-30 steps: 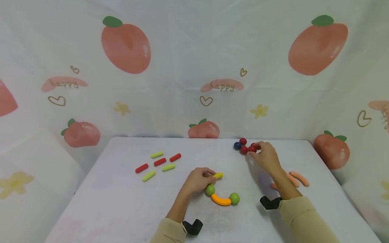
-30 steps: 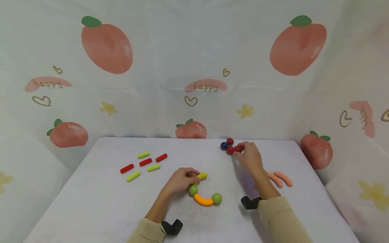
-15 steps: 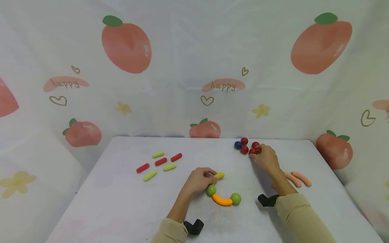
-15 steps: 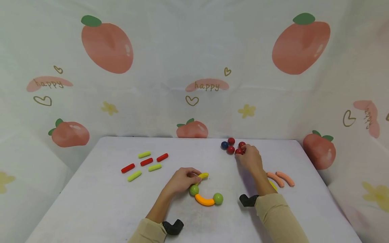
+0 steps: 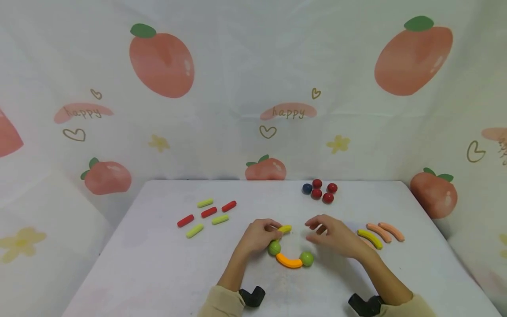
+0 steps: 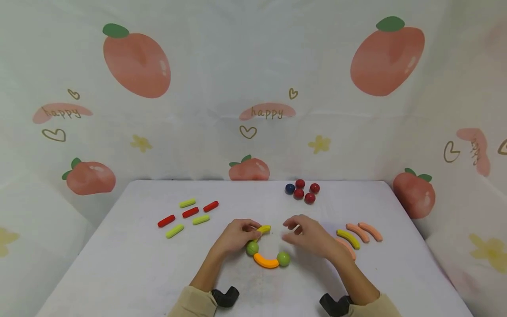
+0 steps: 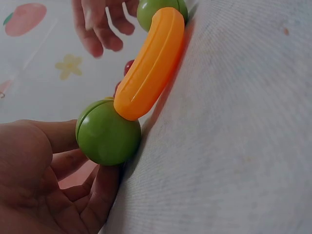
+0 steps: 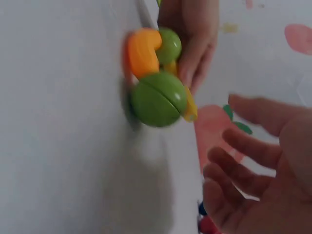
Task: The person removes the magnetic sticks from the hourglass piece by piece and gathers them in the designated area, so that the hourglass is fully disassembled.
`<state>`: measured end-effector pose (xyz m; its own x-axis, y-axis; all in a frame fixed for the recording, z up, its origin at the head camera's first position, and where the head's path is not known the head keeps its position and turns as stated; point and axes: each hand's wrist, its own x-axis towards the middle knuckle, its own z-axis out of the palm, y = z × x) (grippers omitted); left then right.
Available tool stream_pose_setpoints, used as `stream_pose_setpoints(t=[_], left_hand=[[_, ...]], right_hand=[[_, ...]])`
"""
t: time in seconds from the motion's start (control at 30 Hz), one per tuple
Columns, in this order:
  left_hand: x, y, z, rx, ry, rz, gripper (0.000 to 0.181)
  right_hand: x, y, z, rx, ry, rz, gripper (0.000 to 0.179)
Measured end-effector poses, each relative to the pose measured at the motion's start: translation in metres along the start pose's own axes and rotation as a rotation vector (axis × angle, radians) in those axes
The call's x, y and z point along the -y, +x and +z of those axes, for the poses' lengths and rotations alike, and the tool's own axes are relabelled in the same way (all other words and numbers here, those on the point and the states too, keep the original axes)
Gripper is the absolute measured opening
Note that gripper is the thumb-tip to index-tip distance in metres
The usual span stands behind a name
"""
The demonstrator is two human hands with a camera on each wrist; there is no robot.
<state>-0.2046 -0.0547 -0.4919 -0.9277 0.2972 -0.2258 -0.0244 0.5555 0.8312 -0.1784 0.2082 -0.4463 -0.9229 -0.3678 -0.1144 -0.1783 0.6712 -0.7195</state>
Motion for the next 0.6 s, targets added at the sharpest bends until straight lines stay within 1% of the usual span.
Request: stream_pose_setpoints(t=[0.1,0.17,0.23,0.4,0.5,0.6], left_hand=[[0.0,0.0,0.0,-0.002,-0.001,-0.004,0.023],[0.0,0.0,0.0,-0.003,-0.001,-0.006,0.024],[0.0,0.0,0.0,-0.005,0.002,-0.005,0.024],[0.0,0.001,0.0,-0.006,0.0,-0.013,0.025],[0.001,0.001,0.0,-0.001,-0.003,-0.01,0.025],[0.001,0.001,0.0,0.0,0.0,-0.01,0.024]], right_hand=[[0.004,-0.013,0.012,0.11,0.078,-0.051,0.046],[0.005,-0.017,0.02,0.146,0.092,-0.065,0.045],[0.005,-0.017,0.027,0.16,0.071,-0.069,0.042],[0.003,-0.013,0.041,0.145,-0.014,-0.082,0.023],[0.004,-0.011,0.048,0.116,-0.042,-0.056,0.015],[0.007,-0.009,0.052,0.088,-0.049,-0.008,0.014]])
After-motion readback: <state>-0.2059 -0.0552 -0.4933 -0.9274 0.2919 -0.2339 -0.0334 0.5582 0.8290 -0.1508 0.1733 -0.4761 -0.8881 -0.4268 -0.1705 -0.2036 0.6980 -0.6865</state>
